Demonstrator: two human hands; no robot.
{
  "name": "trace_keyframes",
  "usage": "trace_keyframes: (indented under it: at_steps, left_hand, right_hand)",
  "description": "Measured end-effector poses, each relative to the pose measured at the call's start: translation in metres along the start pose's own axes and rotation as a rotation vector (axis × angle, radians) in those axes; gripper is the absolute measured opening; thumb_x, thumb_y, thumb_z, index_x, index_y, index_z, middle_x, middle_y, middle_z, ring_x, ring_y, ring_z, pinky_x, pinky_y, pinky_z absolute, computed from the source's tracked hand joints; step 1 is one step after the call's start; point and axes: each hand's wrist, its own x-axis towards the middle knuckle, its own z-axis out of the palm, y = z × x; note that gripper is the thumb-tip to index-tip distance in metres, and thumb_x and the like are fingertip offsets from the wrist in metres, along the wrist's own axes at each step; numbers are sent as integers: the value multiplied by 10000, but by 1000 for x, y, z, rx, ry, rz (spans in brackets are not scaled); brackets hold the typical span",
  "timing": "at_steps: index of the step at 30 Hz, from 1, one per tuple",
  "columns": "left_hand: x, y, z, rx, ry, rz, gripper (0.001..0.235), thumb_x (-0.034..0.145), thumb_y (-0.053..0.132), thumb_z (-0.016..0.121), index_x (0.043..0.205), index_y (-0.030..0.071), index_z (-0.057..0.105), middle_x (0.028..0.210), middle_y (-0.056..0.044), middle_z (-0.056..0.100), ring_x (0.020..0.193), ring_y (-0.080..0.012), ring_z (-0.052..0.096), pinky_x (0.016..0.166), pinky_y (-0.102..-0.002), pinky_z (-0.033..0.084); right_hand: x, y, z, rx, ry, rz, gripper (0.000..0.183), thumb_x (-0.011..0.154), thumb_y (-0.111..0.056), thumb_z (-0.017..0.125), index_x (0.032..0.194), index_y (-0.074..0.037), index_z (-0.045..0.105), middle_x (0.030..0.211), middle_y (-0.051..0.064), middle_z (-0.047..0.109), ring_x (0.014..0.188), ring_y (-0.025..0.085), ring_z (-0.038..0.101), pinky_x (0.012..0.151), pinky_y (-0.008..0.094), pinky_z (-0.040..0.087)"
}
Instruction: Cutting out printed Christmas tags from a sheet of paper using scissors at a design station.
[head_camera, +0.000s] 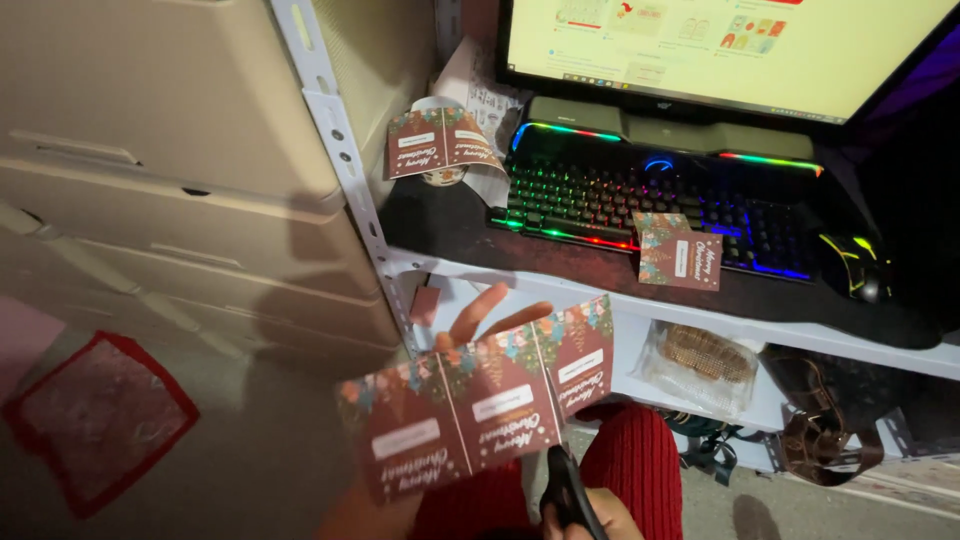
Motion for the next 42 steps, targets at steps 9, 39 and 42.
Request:
trace_keyframes:
  at_steps: [9, 39, 42]
  left_hand:
    - [36, 53, -52, 1153, -241, -424, 499, 1018, 356, 434, 1393, 76, 607, 1495, -130, 578, 1392, -243, 546, 1174, -331, 364]
    - [90, 57, 51, 1465, -370, -941, 434, 841, 225, 718, 1274, 230, 707, 1265, 5, 735, 848, -161, 638, 764, -303, 477]
    - [90, 53, 45, 1449, -371, -914, 425, 827, 209, 716, 1251, 238, 715, 1421, 9, 693, 903, -150, 673, 786, -293, 493]
  right_hand:
    - [-23, -13, 17, -269, 258, -144, 404, 915, -343, 778, 730, -22, 617, 647, 20, 479, 543, 127, 423, 497, 315, 240]
    - [-34, 11, -42, -343, 92, 7, 595, 836, -550, 768, 771, 37, 693, 692, 137, 657, 609, 234, 606, 569, 345, 456]
    - [-33, 9, -39, -417, 110, -10, 563, 866, -558, 725, 754, -6, 699, 673, 112, 660, 582, 224, 599, 558, 334, 447]
